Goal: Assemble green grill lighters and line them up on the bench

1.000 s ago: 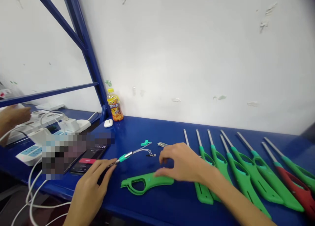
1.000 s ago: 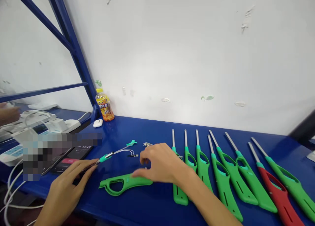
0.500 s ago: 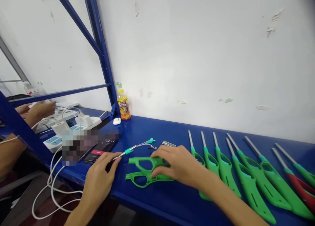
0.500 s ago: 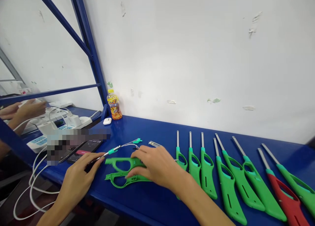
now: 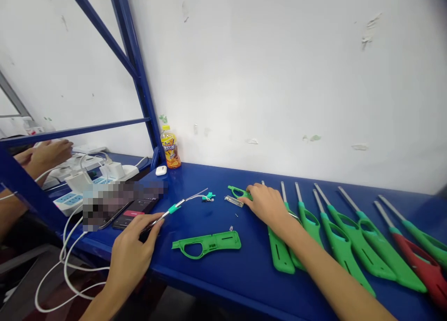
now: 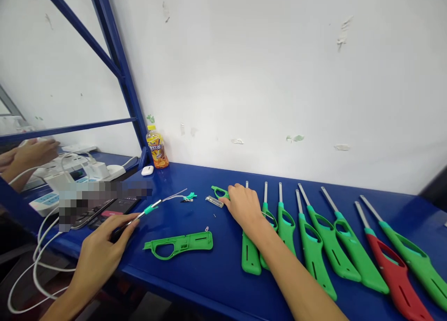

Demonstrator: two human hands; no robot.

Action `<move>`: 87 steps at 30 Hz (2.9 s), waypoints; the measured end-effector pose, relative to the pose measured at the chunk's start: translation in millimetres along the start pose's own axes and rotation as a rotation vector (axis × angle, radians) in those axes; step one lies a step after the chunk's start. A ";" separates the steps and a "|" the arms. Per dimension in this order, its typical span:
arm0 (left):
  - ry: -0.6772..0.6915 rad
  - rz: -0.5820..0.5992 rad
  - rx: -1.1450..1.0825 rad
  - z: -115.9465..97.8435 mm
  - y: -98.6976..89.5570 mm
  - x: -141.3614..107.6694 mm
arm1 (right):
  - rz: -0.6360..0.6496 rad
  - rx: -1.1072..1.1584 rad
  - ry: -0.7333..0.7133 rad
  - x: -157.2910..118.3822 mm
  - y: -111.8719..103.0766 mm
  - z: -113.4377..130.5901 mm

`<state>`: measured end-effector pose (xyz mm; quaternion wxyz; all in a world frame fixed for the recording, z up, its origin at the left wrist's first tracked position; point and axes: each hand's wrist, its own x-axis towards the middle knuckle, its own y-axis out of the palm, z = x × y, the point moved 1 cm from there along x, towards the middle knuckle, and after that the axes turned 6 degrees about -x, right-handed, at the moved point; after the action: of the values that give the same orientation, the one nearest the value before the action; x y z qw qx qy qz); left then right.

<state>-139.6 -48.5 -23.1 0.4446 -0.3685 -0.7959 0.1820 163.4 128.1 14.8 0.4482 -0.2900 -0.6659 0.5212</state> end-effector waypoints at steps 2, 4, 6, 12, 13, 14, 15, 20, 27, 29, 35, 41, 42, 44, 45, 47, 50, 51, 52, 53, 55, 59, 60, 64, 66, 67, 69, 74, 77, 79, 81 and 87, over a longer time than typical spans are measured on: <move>0.007 0.005 -0.011 -1.7 -0.3 0.6 | -0.004 0.007 -0.013 -0.8 -5.3 2.2; 0.005 0.006 -0.018 -2.8 -1.0 1.0 | -0.010 0.030 -0.064 -3.1 -14.5 6.9; 0.004 0.013 -0.023 -3.7 -1.8 1.1 | 0.000 0.073 -0.172 -8.1 -24.3 14.9; 0.012 0.025 -0.023 -7.5 -3.0 0.1 | 0.100 0.332 -0.538 -29.0 -32.9 45.5; 0.017 0.023 -0.023 -7.9 -3.0 -0.3 | 0.110 0.347 -0.547 -30.5 -31.5 48.0; 0.020 0.021 -0.023 -8.1 -2.9 -0.7 | 0.119 0.346 -0.543 -30.9 -30.1 49.0; 0.022 0.019 -0.024 -8.0 -2.9 -1.2 | 0.126 0.340 -0.531 -30.5 -29.0 48.6; 0.028 0.036 -0.034 -6.5 -2.9 -2.1 | 0.197 0.326 -0.436 -23.7 -30.6 32.6; 0.012 0.053 -0.040 -4.7 -1.8 -1.9 | 0.285 0.301 -0.389 -21.9 -33.9 20.2; 0.007 0.058 -0.034 -3.9 -1.7 -2.2 | 0.289 0.282 -0.379 -21.4 -32.6 19.6; 0.015 0.054 -0.024 -4.0 -2.5 -2.4 | 0.233 0.180 -0.335 -18.0 -27.5 16.3; 0.008 0.051 -0.036 -4.8 -1.5 -1.2 | 0.127 0.161 -0.317 -19.0 -34.1 22.1; 0.009 0.049 -0.040 -4.7 -1.5 -1.3 | 0.118 0.179 -0.332 -19.8 -34.7 24.5; 0.017 0.041 -0.052 -5.1 -2.2 -1.6 | 0.092 0.221 -0.353 -21.5 -34.3 29.1; 0.029 0.038 -0.065 -5.8 -3.0 -1.8 | 0.076 0.241 -0.356 -22.2 -33.6 30.9; 0.081 0.053 -0.101 -8.6 -5.1 -2.0 | 0.047 0.277 -0.347 -22.9 -31.8 33.0; 0.205 0.106 -0.134 -15.0 -10.3 -0.5 | 0.050 0.301 -0.329 -22.9 -31.3 33.4; 0.240 0.121 -0.126 -17.1 -12.9 0.9 | 0.059 0.313 -0.333 -23.0 -31.9 33.3; 0.267 0.136 -0.108 -18.9 -16.0 2.6 | 0.066 0.328 -0.346 -23.3 -32.8 33.5; 0.286 0.160 -0.086 -20.4 -19.5 4.7 | 0.073 0.345 -0.371 -23.8 -33.6 34.1; 0.316 0.262 -0.043 -22.6 -27.4 9.2 | 0.072 0.377 -0.428 -25.4 -35.0 36.1; 0.387 0.452 0.025 -26.7 -46.1 16.6 | 0.054 0.446 -0.492 -28.8 -36.3 42.3; 0.393 0.486 0.042 -28.1 -50.4 17.8 | 0.061 0.477 -0.499 -29.3 -37.0 43.5; 0.349 0.623 0.083 -31.4 -62.6 20.1 | 0.113 0.560 -0.497 -29.2 -41.0 44.5; 0.312 0.663 0.088 -29.2 -64.8 20.8 | 0.122 0.554 -0.483 -29.2 -42.0 43.5; 0.294 0.673 0.089 -27.0 -65.0 21.4 | 0.129 0.546 -0.481 -29.6 -41.9 43.2; 0.266 0.676 0.093 -21.0 -63.9 23.0 | 0.142 0.530 -0.486 -31.1 -40.7 43.4; 0.226 0.678 0.140 -8.9 -58.4 24.7 | 0.172 0.479 -0.513 -34.9 -36.3 46.5; 0.190 0.690 0.187 -8.7 -57.3 21.4 | 0.199 0.464 -0.514 -35.7 -35.5 46.6; 0.180 0.680 0.200 -11.8 -57.6 17.4 | 0.208 0.467 -0.511 -36.2 -35.8 46.2; 0.190 0.678 0.178 -16.8 -57.4 12.8 | 0.215 0.475 -0.508 -36.8 -36.4 46.1; 0.160 0.745 0.058 -29.5 -48.5 7.2 | 0.243 0.480 -0.498 -37.1 -39.8 45.6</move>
<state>-137.8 -76.3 26.9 0.4189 -0.6329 -0.5647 0.3241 141.6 65.1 39.4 0.2622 -0.1178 -0.5741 0.7667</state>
